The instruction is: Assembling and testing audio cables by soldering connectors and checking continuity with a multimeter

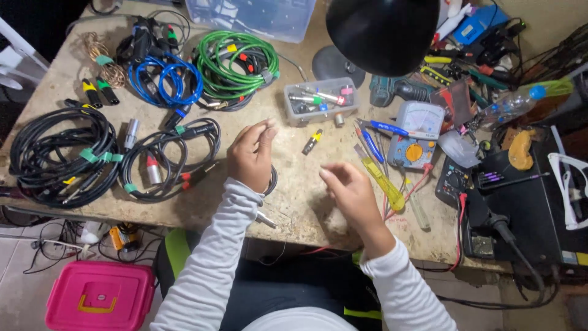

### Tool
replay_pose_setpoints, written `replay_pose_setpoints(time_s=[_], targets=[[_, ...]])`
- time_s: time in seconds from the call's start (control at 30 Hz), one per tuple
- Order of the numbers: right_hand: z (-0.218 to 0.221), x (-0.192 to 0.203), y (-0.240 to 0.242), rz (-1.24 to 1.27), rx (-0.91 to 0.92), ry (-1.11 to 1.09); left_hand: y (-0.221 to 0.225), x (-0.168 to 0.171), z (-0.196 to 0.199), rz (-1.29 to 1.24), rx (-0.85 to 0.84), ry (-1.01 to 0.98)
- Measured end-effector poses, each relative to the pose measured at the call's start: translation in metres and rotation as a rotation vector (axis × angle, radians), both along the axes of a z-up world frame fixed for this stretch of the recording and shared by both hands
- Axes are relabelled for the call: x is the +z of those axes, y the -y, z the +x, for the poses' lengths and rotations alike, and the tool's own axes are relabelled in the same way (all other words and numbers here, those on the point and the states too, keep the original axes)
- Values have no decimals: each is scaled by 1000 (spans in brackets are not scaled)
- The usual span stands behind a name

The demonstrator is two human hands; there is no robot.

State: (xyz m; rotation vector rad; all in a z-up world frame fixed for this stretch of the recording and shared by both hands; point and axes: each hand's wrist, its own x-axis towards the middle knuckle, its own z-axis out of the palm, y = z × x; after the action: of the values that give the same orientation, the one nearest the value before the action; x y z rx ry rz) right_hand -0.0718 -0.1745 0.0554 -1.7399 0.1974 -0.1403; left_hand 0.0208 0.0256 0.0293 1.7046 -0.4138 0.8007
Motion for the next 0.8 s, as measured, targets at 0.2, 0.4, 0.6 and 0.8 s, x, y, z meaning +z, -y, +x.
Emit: replay_pose_setpoints(time_s=[0.2,0.4,0.6,0.8], targets=[[-65,-16,27,-541,-75,91,-46,-5,11,247,271,48],[-105,-52,56,-986,-181,407,-87,-8,-55,502,369,-118],[-113,-109,75,-1249,-387,493,-84,-38,-94,376,416,53],[-117,-112,73,-1179,-355,278,-84,-40,-95,316,381,18]])
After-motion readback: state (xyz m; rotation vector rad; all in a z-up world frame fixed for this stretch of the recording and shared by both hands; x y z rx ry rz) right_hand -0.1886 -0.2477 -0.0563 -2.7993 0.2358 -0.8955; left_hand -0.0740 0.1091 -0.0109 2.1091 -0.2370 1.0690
